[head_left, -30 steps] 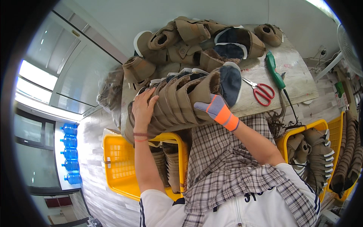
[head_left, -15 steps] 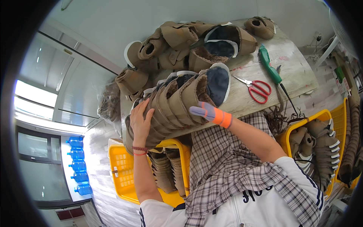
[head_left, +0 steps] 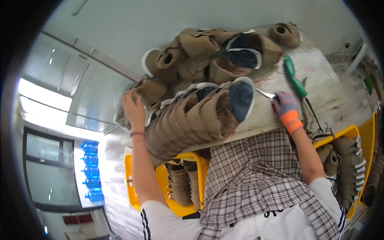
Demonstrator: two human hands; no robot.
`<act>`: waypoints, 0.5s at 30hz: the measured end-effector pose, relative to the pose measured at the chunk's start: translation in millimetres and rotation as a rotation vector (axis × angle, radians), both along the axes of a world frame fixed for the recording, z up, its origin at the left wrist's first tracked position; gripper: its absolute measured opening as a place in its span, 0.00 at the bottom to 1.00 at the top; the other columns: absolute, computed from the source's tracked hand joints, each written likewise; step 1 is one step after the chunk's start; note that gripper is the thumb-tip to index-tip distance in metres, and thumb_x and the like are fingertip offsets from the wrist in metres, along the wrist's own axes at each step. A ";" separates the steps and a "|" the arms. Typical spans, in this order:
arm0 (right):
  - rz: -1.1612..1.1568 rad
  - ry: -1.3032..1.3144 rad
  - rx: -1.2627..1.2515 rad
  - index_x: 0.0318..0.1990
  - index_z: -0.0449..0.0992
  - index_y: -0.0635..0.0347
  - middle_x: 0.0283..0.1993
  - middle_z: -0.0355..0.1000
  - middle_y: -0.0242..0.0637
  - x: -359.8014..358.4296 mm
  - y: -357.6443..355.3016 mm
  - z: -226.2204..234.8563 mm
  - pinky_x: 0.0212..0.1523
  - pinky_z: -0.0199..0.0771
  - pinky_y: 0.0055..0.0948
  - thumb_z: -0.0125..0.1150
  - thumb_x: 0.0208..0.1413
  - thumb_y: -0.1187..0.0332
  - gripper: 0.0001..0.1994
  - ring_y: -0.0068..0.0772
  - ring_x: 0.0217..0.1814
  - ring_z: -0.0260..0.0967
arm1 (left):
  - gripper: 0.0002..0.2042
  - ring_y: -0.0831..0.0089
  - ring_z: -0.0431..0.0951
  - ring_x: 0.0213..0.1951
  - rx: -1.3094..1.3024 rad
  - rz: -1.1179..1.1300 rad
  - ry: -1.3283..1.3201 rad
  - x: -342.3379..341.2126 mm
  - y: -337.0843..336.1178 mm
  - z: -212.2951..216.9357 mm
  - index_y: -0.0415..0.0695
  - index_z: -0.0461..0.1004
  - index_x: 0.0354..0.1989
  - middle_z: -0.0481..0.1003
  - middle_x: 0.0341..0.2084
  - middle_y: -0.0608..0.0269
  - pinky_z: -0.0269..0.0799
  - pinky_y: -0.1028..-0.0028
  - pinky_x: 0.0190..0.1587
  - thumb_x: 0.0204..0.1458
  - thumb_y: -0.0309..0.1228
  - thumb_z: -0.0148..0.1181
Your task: The person trims the inner lining of several brown slip-on shoes using scissors. They pick up each shoe from a yellow basket, cut the excess material inside, and place the finished shoes back into the basket.
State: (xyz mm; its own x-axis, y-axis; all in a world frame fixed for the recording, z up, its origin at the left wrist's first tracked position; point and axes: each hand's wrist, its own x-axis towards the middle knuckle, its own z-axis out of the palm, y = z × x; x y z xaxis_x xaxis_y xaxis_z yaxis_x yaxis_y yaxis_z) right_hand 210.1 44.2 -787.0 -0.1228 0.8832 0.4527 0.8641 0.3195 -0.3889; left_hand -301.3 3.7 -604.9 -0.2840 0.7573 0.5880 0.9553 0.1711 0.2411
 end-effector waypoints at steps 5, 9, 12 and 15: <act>0.008 -0.030 -0.050 0.50 0.71 0.57 0.49 0.69 0.43 11.6 -31.4 -4.7 0.52 0.65 0.38 0.58 0.48 0.71 0.19 0.48 0.50 0.65 | 0.28 0.55 0.65 0.55 -0.182 0.114 0.192 -64.1 50.5 -12.8 0.47 0.68 0.55 0.64 0.54 0.45 0.63 0.62 0.55 0.42 0.36 0.66; -0.100 -0.179 -0.240 0.51 0.69 0.59 0.49 0.68 0.44 10.4 -30.3 10.9 0.52 0.65 0.37 0.58 0.48 0.71 0.19 0.47 0.51 0.64 | 0.22 0.55 0.72 0.47 -0.421 -0.042 -0.135 -105.0 73.6 -13.9 0.42 0.73 0.46 0.72 0.45 0.47 0.67 0.64 0.49 0.42 0.36 0.66; -0.155 -0.242 -0.348 0.46 0.72 0.60 0.46 0.70 0.46 11.0 -20.7 19.5 0.49 0.68 0.37 0.59 0.48 0.69 0.16 0.48 0.49 0.66 | 0.19 0.63 0.75 0.37 -0.204 -0.128 -0.341 -60.6 46.1 47.0 0.38 0.74 0.41 0.77 0.34 0.52 0.68 0.67 0.40 0.45 0.39 0.63; -0.149 -0.198 -0.385 0.42 0.74 0.60 0.42 0.72 0.47 9.1 -11.2 23.7 0.45 0.70 0.39 0.59 0.49 0.68 0.12 0.50 0.45 0.68 | 0.17 0.67 0.74 0.39 0.258 -0.316 -0.881 -50.7 -19.1 91.9 0.36 0.73 0.43 0.76 0.38 0.61 0.66 0.69 0.45 0.51 0.35 0.60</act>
State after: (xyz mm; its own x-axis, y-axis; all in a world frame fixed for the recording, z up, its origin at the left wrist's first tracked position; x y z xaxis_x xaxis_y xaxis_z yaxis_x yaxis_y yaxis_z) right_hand 219.1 32.9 -763.3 -0.0325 0.9971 0.0682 0.9593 0.0503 -0.2778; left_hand -352.0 -15.4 -513.0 -0.5073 0.7521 0.4207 0.4075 -0.2208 0.8861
